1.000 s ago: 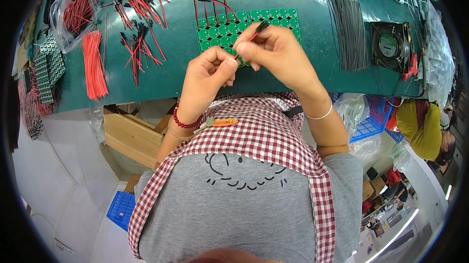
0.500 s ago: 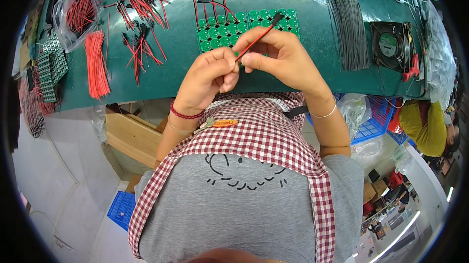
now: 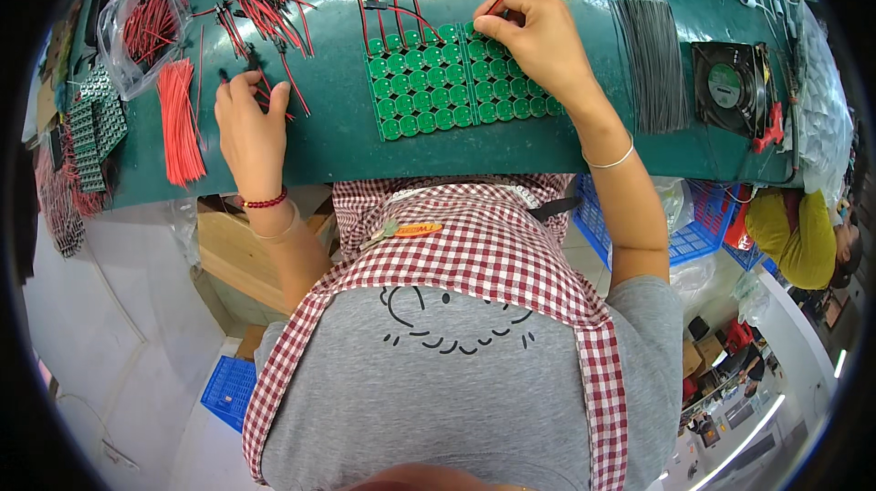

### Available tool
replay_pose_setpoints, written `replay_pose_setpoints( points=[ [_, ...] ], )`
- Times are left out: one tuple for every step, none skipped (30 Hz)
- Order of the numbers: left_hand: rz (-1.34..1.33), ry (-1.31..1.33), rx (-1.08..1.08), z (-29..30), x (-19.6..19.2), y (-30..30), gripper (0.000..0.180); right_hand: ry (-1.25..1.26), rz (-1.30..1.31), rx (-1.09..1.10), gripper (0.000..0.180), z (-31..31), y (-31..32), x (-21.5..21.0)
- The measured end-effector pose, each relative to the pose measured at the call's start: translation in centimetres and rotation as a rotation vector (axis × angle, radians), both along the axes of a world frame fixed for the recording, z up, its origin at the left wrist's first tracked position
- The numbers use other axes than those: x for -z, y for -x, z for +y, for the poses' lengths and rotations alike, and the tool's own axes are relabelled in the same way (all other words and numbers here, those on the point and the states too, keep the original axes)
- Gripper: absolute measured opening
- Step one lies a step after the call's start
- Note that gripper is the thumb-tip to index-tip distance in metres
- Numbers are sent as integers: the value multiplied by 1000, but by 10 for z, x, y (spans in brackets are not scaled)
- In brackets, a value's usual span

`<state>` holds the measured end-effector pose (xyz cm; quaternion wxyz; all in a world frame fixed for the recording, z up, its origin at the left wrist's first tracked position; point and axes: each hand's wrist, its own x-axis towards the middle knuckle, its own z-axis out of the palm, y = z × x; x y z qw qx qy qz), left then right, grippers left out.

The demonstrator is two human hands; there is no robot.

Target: The person assembles electronic components by inserting red wires and black wires into green PCB modules by hand.

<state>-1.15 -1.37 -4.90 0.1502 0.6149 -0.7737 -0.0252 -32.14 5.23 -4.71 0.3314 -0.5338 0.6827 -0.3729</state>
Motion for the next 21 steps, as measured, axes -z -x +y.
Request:
replay_pose_setpoints(
  points=[
    [-4, -1, -4, 1, 0, -3, 29, -1, -4, -4, 14, -1, 0, 1],
    [3, -11, 8, 2, 0, -5, 25, -1, 0, -5, 14, -1, 0, 2],
    [10, -20, 21, 2, 0, -7, 21, -1, 5, -6, 14, -1, 0, 3],
    [9, -22, 22, 2, 2, -7, 21, -2, 4, -5, 14, -1, -1, 3],
    [24, -51, 35, 0, 5, -6, 18, 13, 37, -8, 14, -2, -1, 2],
    [39, -80, 49, 0, 7, -5, 17, 29, 70, -11, 14, -2, -2, 2],
    [40, -80, 50, -1, 7, -4, 17, 29, 71, -9, 14, -2, -2, 3],
    [9, -52, 46, -2, 8, -3, 15, 39, 58, -9, 14, -2, -3, 4],
    [-22, -23, 42, -2, 8, -1, 13, 50, 46, -8, 14, -2, -4, 5],
    [-21, -22, 41, -2, 6, 0, 13, 51, 46, -9, 14, -1, -5, 6],
    [92, -83, -28, -1, 3, 2, 12, 72, 54, -3, 14, 0, -6, 7],
    [206, -143, -97, -1, 0, 3, 11, 94, 62, 2, 14, 1, -8, 8],
    [208, -142, -96, -1, -3, 3, 11, 95, 64, 3, 14, 3, -8, 9],
    [312, -183, -124, -1, -6, 4, 12, 115, 95, 18, 14, 4, -8, 11],
    [415, -223, -152, -1, -8, 4, 12, 135, 125, 33, 14, 5, -8, 11],
    [417, -222, -152, 1, -8, 4, 12, 136, 127, 32, 14, 5, -9, 10],
    [548, -214, -139, 2, -6, 4, 15, 131, 149, 38, 14, 6, -11, 8],
    [678, -206, -124, 3, -5, 3, 18, 126, 170, 44, 13, 6, -12, 6],
    [677, -206, -126, 5, -4, 3, 18, 126, 169, 43, 13, 6, -13, 4],
    [880, -274, -142, 7, -3, 2, 22, 126, 212, 13, 13, 6, -14, 1],
    [1084, -342, -156, 9, -3, 2, 26, 127, 256, -16, 13, 6, -14, -1]
  ],
)
